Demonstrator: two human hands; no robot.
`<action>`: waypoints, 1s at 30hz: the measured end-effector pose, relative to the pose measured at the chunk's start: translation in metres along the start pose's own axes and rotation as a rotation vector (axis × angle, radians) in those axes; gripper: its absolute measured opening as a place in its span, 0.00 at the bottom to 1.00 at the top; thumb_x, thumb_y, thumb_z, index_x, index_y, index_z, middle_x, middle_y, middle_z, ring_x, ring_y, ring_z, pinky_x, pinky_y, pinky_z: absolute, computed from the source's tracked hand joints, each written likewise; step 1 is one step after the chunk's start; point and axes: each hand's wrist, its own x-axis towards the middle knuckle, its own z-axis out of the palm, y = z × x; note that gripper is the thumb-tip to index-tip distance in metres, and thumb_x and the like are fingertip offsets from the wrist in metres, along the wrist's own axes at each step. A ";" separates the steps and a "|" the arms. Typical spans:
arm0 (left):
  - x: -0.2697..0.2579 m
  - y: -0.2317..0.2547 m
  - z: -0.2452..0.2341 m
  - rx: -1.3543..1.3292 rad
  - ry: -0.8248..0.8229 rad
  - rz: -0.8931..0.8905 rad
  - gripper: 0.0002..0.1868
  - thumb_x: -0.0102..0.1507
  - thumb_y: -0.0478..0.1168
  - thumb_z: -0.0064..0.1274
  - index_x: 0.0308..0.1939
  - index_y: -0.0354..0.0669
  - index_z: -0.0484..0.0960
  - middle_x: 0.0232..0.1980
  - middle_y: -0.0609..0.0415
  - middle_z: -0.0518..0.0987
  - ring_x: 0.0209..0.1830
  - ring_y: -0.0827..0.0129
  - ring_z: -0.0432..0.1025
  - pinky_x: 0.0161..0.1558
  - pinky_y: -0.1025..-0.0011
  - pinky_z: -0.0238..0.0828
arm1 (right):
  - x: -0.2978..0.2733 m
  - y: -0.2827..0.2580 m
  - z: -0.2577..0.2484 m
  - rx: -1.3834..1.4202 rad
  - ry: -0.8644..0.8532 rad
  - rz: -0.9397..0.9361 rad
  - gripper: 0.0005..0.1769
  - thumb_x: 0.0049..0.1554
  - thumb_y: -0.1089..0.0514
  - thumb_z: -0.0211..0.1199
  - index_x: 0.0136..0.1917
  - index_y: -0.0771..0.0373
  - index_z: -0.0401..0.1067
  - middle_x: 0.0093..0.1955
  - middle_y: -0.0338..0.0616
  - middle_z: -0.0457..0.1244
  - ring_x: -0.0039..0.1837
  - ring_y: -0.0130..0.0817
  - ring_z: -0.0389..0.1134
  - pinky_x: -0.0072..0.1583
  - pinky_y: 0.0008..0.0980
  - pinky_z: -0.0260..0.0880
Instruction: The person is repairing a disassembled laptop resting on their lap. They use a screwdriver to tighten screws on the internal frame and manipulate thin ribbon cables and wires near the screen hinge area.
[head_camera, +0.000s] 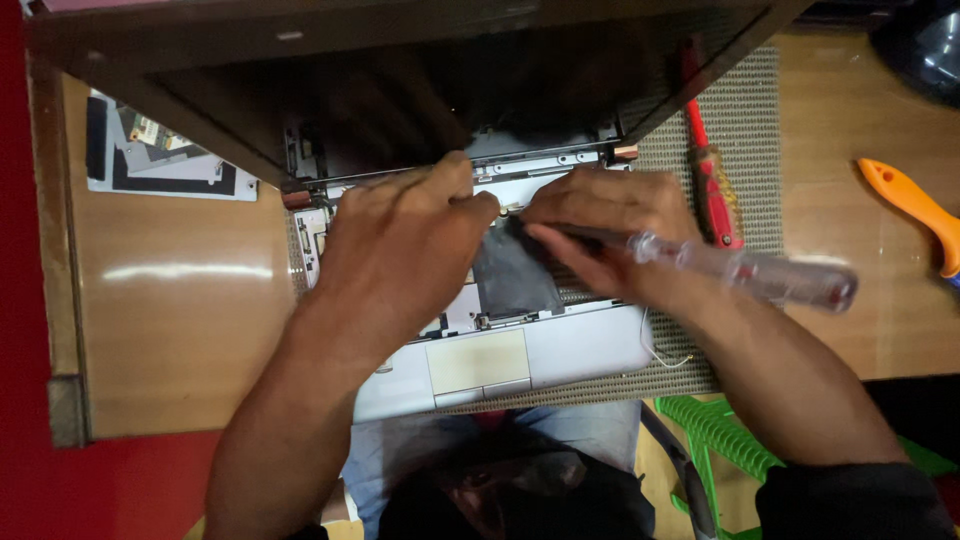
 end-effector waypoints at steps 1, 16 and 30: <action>0.001 0.000 -0.001 -0.001 0.000 0.001 0.05 0.52 0.30 0.60 0.28 0.42 0.79 0.38 0.48 0.74 0.29 0.47 0.76 0.25 0.50 0.70 | -0.002 0.001 0.000 0.000 0.000 0.001 0.05 0.62 0.67 0.66 0.47 0.74 0.78 0.46 0.56 0.71 0.46 0.43 0.75 0.48 0.34 0.78; -0.002 -0.008 -0.011 -0.029 0.099 0.035 0.11 0.51 0.23 0.56 0.34 0.40 0.78 0.36 0.51 0.76 0.44 0.53 0.81 0.35 0.56 0.74 | 0.003 -0.004 0.009 0.134 0.076 0.108 0.07 0.62 0.66 0.64 0.49 0.75 0.76 0.47 0.57 0.71 0.48 0.45 0.75 0.53 0.35 0.76; 0.002 -0.006 -0.017 -0.019 -0.234 -0.158 0.10 0.57 0.33 0.50 0.36 0.49 0.86 0.33 0.52 0.80 0.27 0.41 0.77 0.26 0.43 0.72 | 0.008 -0.002 0.012 0.108 0.031 0.045 0.06 0.62 0.67 0.64 0.48 0.74 0.77 0.46 0.57 0.71 0.48 0.46 0.74 0.53 0.37 0.76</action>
